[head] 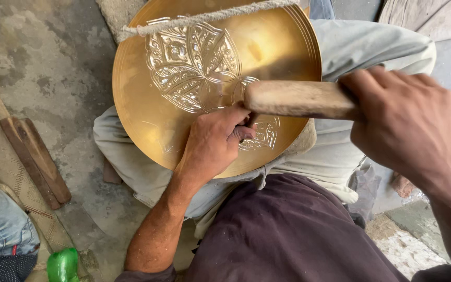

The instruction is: The person sits on the floor with a brass plate on their lap and hammers a punch against the plate's surface with a wooden mallet to emboss a decorative floral pattern. Midway they set the plate aside and work a small tool against a stone block before resuming hammering the pattern.

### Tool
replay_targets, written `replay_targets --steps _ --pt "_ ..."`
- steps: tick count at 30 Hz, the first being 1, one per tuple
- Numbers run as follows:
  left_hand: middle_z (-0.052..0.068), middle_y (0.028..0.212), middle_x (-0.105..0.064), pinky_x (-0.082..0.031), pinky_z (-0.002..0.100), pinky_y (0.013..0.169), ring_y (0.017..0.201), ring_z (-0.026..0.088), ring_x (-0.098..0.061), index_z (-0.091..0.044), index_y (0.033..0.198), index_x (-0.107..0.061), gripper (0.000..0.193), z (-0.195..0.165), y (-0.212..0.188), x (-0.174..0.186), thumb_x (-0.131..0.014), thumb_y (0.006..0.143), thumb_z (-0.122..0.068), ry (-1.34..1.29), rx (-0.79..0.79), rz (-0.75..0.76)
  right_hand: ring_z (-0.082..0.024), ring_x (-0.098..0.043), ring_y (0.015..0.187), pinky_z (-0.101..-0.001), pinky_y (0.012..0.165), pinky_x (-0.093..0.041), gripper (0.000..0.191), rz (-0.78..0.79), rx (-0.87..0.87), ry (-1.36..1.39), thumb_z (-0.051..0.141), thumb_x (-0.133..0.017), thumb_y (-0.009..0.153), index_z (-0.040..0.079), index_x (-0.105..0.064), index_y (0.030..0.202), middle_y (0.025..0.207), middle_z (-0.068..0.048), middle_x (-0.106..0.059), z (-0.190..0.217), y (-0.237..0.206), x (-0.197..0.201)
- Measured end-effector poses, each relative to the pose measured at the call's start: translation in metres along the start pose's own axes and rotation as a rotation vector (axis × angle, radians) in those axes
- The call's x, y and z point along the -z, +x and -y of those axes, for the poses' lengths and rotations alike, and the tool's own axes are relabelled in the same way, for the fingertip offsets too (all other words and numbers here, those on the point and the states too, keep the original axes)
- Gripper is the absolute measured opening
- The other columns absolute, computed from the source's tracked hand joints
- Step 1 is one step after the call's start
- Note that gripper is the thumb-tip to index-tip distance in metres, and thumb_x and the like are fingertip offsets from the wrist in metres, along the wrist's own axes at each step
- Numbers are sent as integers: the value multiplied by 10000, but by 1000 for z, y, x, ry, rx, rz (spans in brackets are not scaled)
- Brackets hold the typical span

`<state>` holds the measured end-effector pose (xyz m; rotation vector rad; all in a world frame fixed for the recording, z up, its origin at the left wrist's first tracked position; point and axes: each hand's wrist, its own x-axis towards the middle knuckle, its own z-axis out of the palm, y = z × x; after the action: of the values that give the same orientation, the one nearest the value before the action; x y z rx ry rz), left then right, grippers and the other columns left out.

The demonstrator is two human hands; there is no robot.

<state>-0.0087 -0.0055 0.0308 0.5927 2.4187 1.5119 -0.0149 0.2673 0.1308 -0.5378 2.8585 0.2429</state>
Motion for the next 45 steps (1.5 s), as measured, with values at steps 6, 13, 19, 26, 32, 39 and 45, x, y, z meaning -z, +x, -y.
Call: replay_targets --steps 6,13,19,26,32,39,45 --pt "30 948 -768 -598 318 724 868 148 -780 -111 1193 -614 260 -1 2 2 -698 959 -35 -18 23 17 -158 -621 635 -279 517 -500 94 280 -150 -85 105 -573 1043 98 -661 1074 783 -25 -699 9 0 2" --pt "67 1082 -679 -645 263 833 956 121 -717 -3 1130 -542 179 -24 -40 12 -680 1088 -108 -479 194 -528 -205 -698 805 -346 713 -604 351 -296 -490 820 -19 -693 936 -59 -585 1268 1051 -163 -703 -2 -55 -8" --pt "69 1028 -724 -617 242 749 867 118 -740 11 1203 -504 279 -42 -60 14 -673 1052 -151 -300 377 -663 -219 -705 999 -350 814 -608 545 -350 -824 1170 -40 -750 755 -23 -520 1249 1106 -124 -693 6 -56 -53" --pt "153 1150 -660 -539 285 571 690 196 -678 30 1197 -535 295 -54 -97 29 -680 984 -115 160 536 -930 -253 -718 1040 -409 904 -571 545 -195 -639 1125 -9 -778 791 -42 -578 1297 1132 -156 -736 3 -53 -61" --pt "100 860 -745 -557 405 660 743 243 -745 -22 1094 -611 219 -29 -100 39 -689 948 -165 139 620 -774 -240 -733 988 -382 896 -595 495 -237 -591 1192 34 -780 789 -45 -582 1236 1095 -148 -730 -6 -29 -44" --pt "138 866 -702 -524 426 659 739 300 -701 -23 1107 -625 187 -29 -93 72 -701 996 -154 382 523 -840 -241 -710 984 -392 907 -559 515 -231 -493 1059 102 -790 795 -43 -605 1254 1092 -133 -741 -8 -13 -30" --pt "95 983 -716 -625 293 697 848 207 -774 -2 1138 -508 180 -55 -97 41 -628 1071 -118 -84 411 -1079 -263 -719 929 -407 862 -565 468 -20 -426 990 121 -785 806 -36 -631 1219 1045 -149 -755 -5 10 -15"
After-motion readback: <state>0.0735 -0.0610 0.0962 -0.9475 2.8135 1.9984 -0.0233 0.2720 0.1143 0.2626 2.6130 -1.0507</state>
